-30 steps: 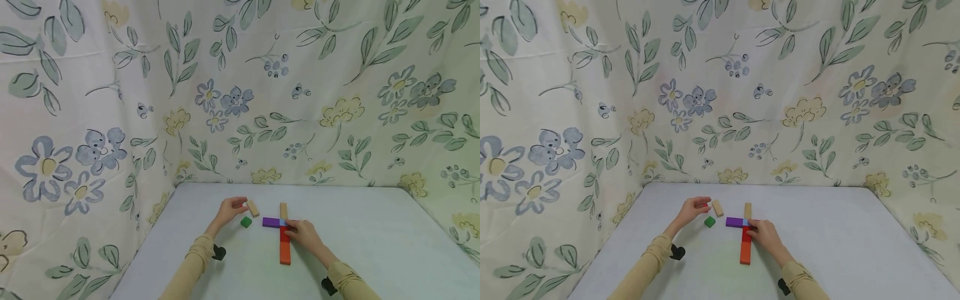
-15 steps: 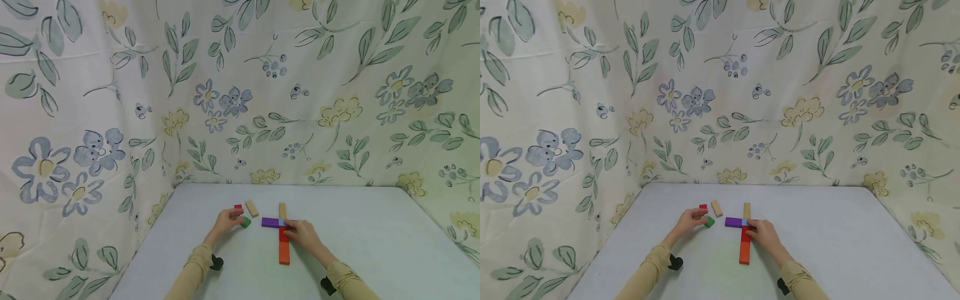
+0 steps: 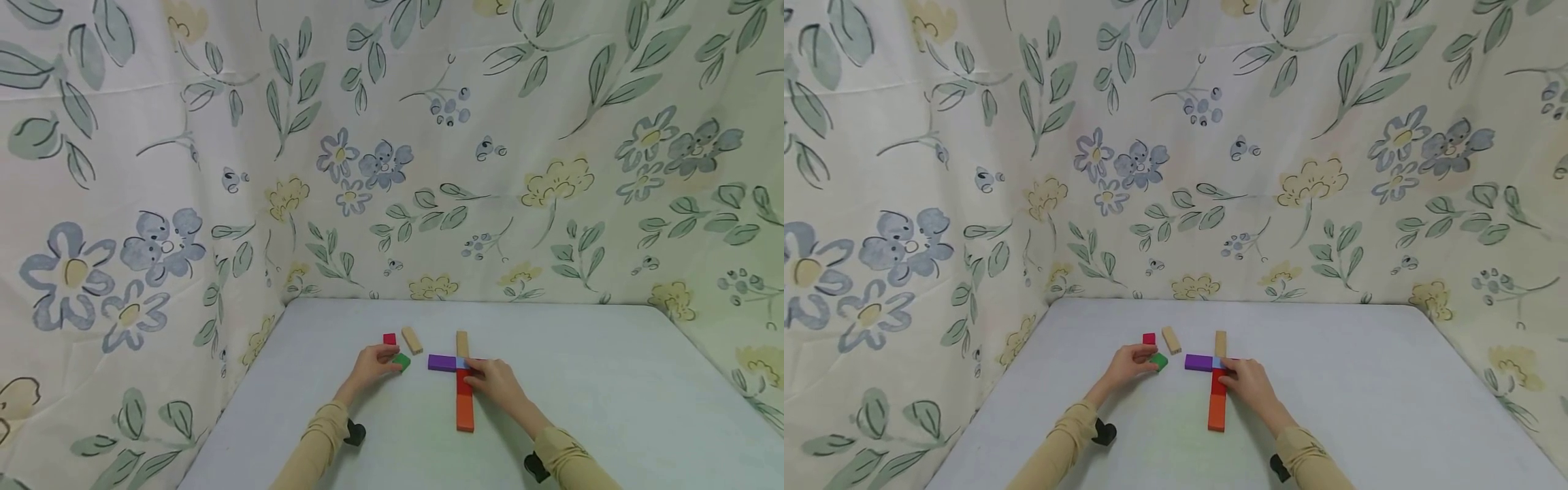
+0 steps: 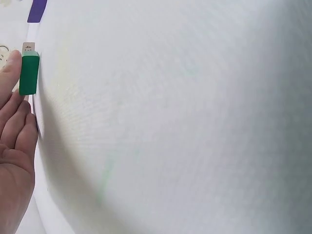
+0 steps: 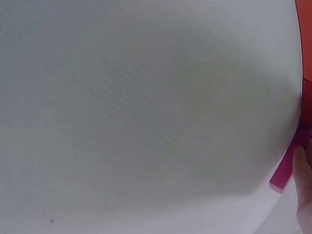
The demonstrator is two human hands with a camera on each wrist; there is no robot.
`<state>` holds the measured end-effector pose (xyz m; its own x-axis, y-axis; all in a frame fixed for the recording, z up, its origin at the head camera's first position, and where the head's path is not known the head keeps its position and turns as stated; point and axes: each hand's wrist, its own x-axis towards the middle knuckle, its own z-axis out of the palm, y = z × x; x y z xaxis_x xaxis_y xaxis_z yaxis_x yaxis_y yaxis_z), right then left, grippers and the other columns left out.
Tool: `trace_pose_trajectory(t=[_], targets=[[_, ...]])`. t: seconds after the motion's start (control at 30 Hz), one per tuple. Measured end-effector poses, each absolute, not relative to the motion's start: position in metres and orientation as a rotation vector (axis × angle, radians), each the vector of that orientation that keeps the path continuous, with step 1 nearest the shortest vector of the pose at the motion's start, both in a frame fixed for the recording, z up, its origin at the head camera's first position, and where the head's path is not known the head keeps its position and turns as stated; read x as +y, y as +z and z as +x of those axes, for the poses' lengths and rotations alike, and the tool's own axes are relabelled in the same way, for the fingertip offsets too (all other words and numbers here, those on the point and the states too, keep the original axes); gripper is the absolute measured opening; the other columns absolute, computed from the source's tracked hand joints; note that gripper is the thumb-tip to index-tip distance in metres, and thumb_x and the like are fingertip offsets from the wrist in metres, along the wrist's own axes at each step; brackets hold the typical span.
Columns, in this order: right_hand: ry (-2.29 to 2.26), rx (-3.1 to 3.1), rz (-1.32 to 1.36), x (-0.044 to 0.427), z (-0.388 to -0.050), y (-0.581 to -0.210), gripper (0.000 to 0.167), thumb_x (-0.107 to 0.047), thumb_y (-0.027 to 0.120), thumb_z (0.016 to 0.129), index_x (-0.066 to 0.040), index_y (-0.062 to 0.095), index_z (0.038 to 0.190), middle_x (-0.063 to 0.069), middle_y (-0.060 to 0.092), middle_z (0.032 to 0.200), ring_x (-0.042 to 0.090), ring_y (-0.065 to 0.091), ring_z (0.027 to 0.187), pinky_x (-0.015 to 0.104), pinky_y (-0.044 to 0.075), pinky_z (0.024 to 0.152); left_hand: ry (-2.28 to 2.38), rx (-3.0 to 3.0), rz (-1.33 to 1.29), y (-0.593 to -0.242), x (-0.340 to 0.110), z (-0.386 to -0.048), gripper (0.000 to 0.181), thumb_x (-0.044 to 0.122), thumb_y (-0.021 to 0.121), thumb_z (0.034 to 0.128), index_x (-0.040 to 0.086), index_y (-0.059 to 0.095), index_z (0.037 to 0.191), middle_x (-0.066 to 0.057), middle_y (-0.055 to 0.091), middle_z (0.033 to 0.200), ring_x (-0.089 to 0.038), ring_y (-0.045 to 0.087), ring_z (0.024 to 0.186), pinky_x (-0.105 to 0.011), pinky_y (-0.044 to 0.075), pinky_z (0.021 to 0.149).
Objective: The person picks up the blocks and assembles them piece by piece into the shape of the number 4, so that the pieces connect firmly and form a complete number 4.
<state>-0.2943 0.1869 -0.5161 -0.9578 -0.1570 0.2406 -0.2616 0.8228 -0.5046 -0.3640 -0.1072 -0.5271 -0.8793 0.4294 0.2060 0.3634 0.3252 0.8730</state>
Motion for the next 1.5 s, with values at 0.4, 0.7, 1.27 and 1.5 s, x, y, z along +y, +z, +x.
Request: trace_pose_trajectory(t=[0.4, 0.7, 1.27, 1.5], targets=[[0.817, -2.826, 0.319, 0.186, -0.293, -0.515, 0.041, -0.015, 0.077, 0.077, -0.005, 0.068, 0.116, 0.014, 0.072, 0.105, 0.014, 0.061, 0.079, 0.028, 0.052, 0.070, 1.537, 2.585, 0.603, -0.527, -0.099, -0.364, 0.042, 0.007, 0.075, 0.0788, -0.005, 0.063, 0.117, -0.019, 0.066, 0.118, -0.029, 0.062, 0.114, -0.034, 0.050, 0.094], [0.830, -2.809, 0.331, 0.186, -0.293, -0.515, 0.040, -0.014, 0.077, 0.077, -0.004, 0.068, 0.115, 0.014, 0.072, 0.105, 0.016, 0.064, 0.081, 0.031, 0.055, 0.073, 1.535, 2.602, 0.608, -0.524, -0.097, -0.360, 0.040, 0.005, 0.074, 0.0788, -0.006, 0.063, 0.116, -0.019, 0.067, 0.116, -0.030, 0.063, 0.111, -0.037, 0.051, 0.094], [0.851, -2.811, 0.342, 0.187, -0.293, -0.514, 0.040, -0.014, 0.076, 0.078, -0.003, 0.068, 0.116, 0.014, 0.072, 0.106, 0.018, 0.065, 0.084, 0.034, 0.056, 0.076, 1.507, 2.641, 0.638, -0.523, -0.097, -0.359, 0.038, 0.008, 0.076, 0.0785, -0.005, 0.065, 0.113, -0.018, 0.068, 0.113, -0.028, 0.065, 0.107, -0.037, 0.052, 0.091], [0.849, -2.811, 0.337, 0.186, -0.293, -0.515, 0.040, -0.014, 0.076, 0.078, -0.003, 0.068, 0.116, 0.014, 0.071, 0.108, 0.018, 0.065, 0.084, 0.036, 0.056, 0.077, 1.527, 2.631, 0.623, -0.525, -0.093, -0.361, 0.040, 0.010, 0.077, 0.0775, -0.004, 0.065, 0.113, -0.017, 0.068, 0.113, -0.027, 0.066, 0.105, -0.033, 0.054, 0.089]])
